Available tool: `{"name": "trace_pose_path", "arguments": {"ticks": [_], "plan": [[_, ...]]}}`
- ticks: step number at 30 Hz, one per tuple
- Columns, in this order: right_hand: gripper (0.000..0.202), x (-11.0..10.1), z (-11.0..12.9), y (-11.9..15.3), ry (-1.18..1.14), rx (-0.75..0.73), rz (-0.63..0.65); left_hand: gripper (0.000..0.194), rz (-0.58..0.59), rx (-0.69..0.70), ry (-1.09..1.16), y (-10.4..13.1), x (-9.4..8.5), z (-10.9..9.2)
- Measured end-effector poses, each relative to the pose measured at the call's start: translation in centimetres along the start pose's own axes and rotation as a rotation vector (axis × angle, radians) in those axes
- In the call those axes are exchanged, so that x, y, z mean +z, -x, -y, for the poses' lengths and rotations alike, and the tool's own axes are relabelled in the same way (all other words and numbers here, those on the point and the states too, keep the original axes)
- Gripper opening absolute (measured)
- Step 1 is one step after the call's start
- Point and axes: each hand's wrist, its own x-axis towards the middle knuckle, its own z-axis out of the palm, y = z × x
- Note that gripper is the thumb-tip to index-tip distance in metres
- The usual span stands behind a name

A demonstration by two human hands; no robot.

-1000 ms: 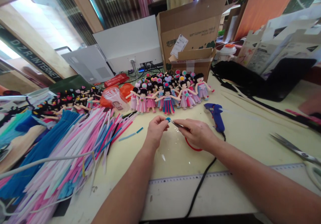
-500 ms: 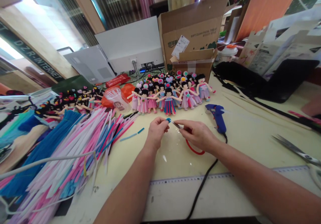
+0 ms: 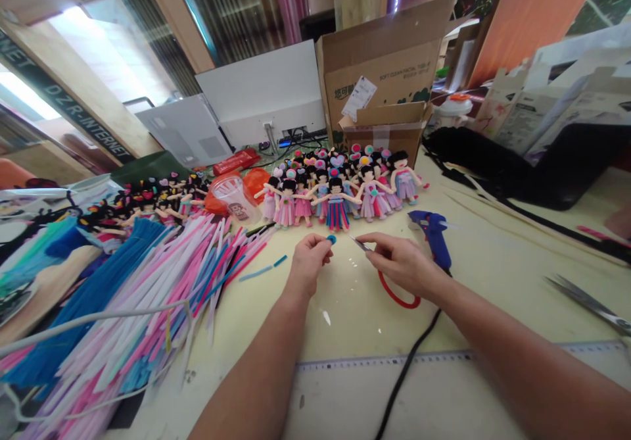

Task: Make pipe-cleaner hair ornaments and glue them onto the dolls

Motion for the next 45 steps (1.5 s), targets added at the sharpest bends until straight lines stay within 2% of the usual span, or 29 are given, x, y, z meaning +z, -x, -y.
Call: {"name": "trace_pose_path", "arguments": {"ticks": [5,8,11,14,16,21,24,28,35,40,45], "plan": [[0.033,-0.1,-1.5,-0.2,0.325,0.112,-0.022,0.015,0.031,-0.047,0.037,-0.1,-0.2,0.0],[0.028,0.1,-2.0,-0.2,0.369,0.056,-0.083,0.019,0.089,-0.076,0.064,0.1,-0.1,-0.2],[0.025,0.1,-1.7,-0.3,0.141,-0.028,-0.128,0.024,0.191,-0.137,0.132,0.5,0.1,-0.2],[0.032,0.3,-1.0,-0.4,-0.304,0.004,-0.033,0.028,0.323,-0.218,0.203,0.9,0.4,-0.3],[0.037,0.6,-0.5,-0.3,-0.507,0.026,0.042,0.029,0.392,-0.252,0.222,1.1,0.7,-0.3],[0.025,0.9,0.1,-0.2,-0.629,0.009,0.025,0.033,0.49,-0.261,0.192,1.6,0.9,-0.2],[0.018,0.8,0.2,-0.1,-0.544,-0.042,-0.033,0.033,0.5,-0.242,0.152,1.6,0.9,-0.3],[0.015,0.5,0.3,-0.1,-0.365,-0.113,-0.116,0.032,0.458,-0.22,0.128,1.6,0.9,-0.3],[0.014,0.5,0.7,0.1,-0.111,-0.182,-0.144,0.037,0.438,-0.139,0.049,1.7,1.0,-0.4],[0.016,0.8,0.8,0.2,-0.033,-0.253,-0.164,0.032,0.443,-0.144,0.055,1.7,1.0,-0.5],[0.019,0.8,1.1,0.4,-0.037,-0.249,-0.16,0.031,0.495,-0.199,0.14,1.7,0.9,-0.5]]}}
